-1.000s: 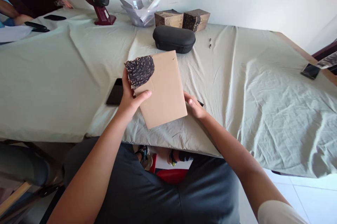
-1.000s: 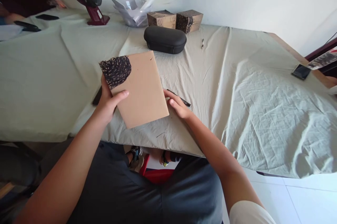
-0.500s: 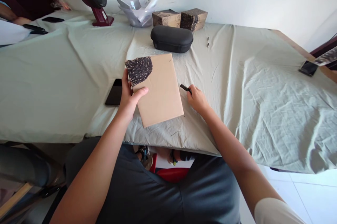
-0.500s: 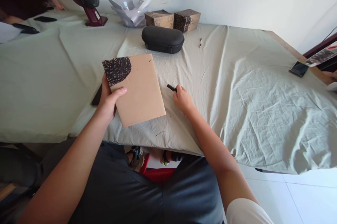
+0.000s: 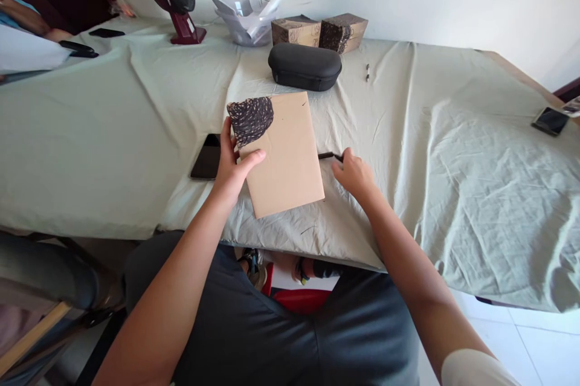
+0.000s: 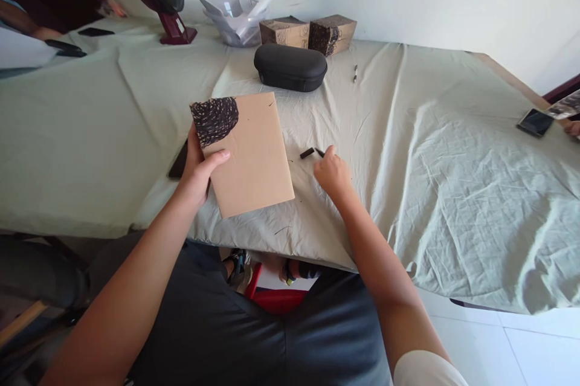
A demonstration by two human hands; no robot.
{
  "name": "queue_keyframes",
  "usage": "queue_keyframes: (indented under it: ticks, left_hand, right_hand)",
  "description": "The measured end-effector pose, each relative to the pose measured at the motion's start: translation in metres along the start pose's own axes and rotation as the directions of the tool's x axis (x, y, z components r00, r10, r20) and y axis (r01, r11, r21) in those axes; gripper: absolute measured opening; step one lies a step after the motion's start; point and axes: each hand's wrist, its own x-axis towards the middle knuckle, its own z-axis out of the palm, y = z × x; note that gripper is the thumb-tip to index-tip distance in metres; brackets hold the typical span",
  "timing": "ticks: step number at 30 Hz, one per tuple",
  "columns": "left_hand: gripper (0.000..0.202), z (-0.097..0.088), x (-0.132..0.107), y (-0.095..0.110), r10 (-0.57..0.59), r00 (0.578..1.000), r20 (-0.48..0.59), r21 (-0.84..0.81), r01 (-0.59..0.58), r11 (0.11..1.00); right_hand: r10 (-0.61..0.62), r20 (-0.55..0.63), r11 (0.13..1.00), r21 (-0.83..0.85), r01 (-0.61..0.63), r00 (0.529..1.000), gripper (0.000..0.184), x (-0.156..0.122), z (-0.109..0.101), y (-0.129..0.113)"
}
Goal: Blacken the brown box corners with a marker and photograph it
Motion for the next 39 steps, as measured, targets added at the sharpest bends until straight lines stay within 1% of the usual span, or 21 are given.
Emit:
queue_keyframes:
  ticks: [2, 4, 8, 10, 11, 12, 14, 16, 18, 20, 22, 23, 26, 27, 29, 30, 32, 34, 35, 37, 39]
  left_hand:
    - [0.102, 0.001, 0.0, 0.001, 0.002, 1.0, -0.004, -0.009, -0.002, 1.0]
    - [0.104, 0.003, 0.001, 0.0, -0.01, 1.0, -0.01, -0.025, 0.01, 1.0]
    - [0.109, 0.005, 0.003, -0.004, -0.025, 0.999, -0.044, -0.046, 0.023, 0.999]
    - [0.111, 0.007, 0.003, -0.006, -0.015, 0.999, -0.037, -0.04, 0.013, 0.999]
    - [0.111, 0.009, 0.003, -0.007, -0.012, 1.0, -0.028, -0.037, 0.011, 0.999]
    - [0.111, 0.01, 0.003, -0.007, -0.01, 1.0, -0.021, -0.034, 0.01, 0.999]
    - [0.11, 0.013, 0.001, -0.004, 0.003, 1.0, -0.029, -0.02, -0.004, 1.0]
    - [0.107, 0.016, -0.003, 0.001, 0.043, 0.996, -0.073, 0.023, -0.041, 0.999]
    - [0.104, 0.017, -0.007, 0.01, 0.114, 0.985, -0.129, 0.111, -0.1, 0.989]
    - [0.104, 0.015, -0.012, 0.022, 0.192, 0.967, -0.165, 0.232, -0.152, 0.961]
    - [0.107, 0.013, -0.017, 0.033, 0.253, 0.952, -0.173, 0.361, -0.178, 0.916]
    - [0.108, 0.012, -0.018, 0.039, 0.27, 0.948, -0.17, 0.418, -0.179, 0.891]
    - [0.113, 0.011, -0.021, 0.049, 0.284, 0.946, -0.154, 0.526, -0.165, 0.834]
    - [0.114, 0.011, -0.022, 0.051, 0.286, 0.947, -0.15, 0.542, -0.163, 0.824]
    - [0.114, 0.013, -0.024, 0.055, 0.297, 0.944, -0.142, 0.562, -0.17, 0.809]
    - [0.113, 0.013, -0.026, 0.058, 0.307, 0.942, -0.139, 0.572, -0.176, 0.801]
    - [0.111, 0.015, -0.031, 0.066, 0.324, 0.937, -0.127, 0.602, -0.187, 0.776]
    - [0.11, 0.015, -0.037, 0.075, 0.332, 0.936, -0.114, 0.648, -0.184, 0.74]
    - [0.108, 0.016, -0.039, 0.08, 0.332, 0.937, -0.109, 0.673, -0.176, 0.718]
    - [0.102, 0.017, -0.043, 0.089, 0.326, 0.939, -0.106, 0.719, -0.154, 0.677]
    - [0.097, 0.018, -0.046, 0.094, 0.314, 0.944, -0.099, 0.743, -0.14, 0.655]
  right_hand:
    - [0.092, -0.069, 0.994, 0.063, -0.088, 0.993, 0.031, 0.006, -0.004, 0.01]
    - [0.132, -0.119, 0.987, 0.111, -0.119, 0.984, 0.036, 0.014, -0.007, 0.025]
    - [0.132, -0.189, 0.976, 0.197, -0.094, 0.973, 0.028, 0.028, -0.01, 0.051]
    - [0.135, -0.248, 0.939, 0.342, -0.044, 0.959, 0.024, 0.03, -0.01, 0.054]
    - [0.136, -0.267, 0.893, 0.451, -0.001, 0.954, 0.027, 0.029, -0.01, 0.053]
    - [0.131, -0.275, 0.821, 0.568, 0.05, 0.953, 0.034, 0.028, -0.01, 0.049]
    - [0.108, -0.277, 0.619, 0.77, 0.154, 0.955, 0.044, 0.023, -0.012, 0.038]
    - [0.079, -0.259, 0.389, 0.897, 0.209, 0.963, 0.038, 0.018, -0.018, 0.024]
    - [0.03, -0.2, 0.148, 0.97, 0.194, 0.979, 0.026, 0.013, -0.029, 0.009]
    - [-0.065, -0.162, -0.067, 0.985, 0.158, 0.985, 0.023, 0.008, -0.047, -0.009]
    - [-0.129, -0.219, -0.194, 0.962, 0.192, 0.967, 0.029, 0.003, -0.07, -0.029]
    - [-0.169, -0.279, -0.219, 0.946, 0.24, 0.945, 0.027, -0.001, -0.082, -0.04]
    - [-0.261, -0.435, -0.213, 0.896, 0.388, 0.861, 0.015, -0.016, -0.115, -0.078]
    - [-0.29, -0.491, -0.206, 0.87, 0.447, 0.821, 0.019, -0.022, -0.123, -0.091]
    - [-0.302, -0.624, -0.135, 0.776, 0.616, 0.72, 0.019, -0.037, -0.133, -0.117]
    - [-0.29, -0.688, -0.094, 0.712, 0.696, 0.665, 0.017, -0.045, -0.135, -0.129]
    - [-0.219, -0.781, -0.006, 0.601, 0.799, 0.586, 0.015, -0.059, -0.134, -0.148]
    - [-0.155, -0.857, 0.099, 0.481, 0.871, 0.491, 0.023, -0.069, -0.128, -0.161]
    - [-0.162, -0.878, 0.125, 0.435, 0.892, 0.451, 0.024, -0.071, -0.125, -0.164]
    - [-0.216, -0.904, 0.1, 0.356, 0.929, 0.37, 0.018, -0.071, -0.119, -0.165]
    - [-0.339, -0.874, 0.033, 0.358, 0.933, 0.347, 0.012, -0.067, -0.114, -0.162]
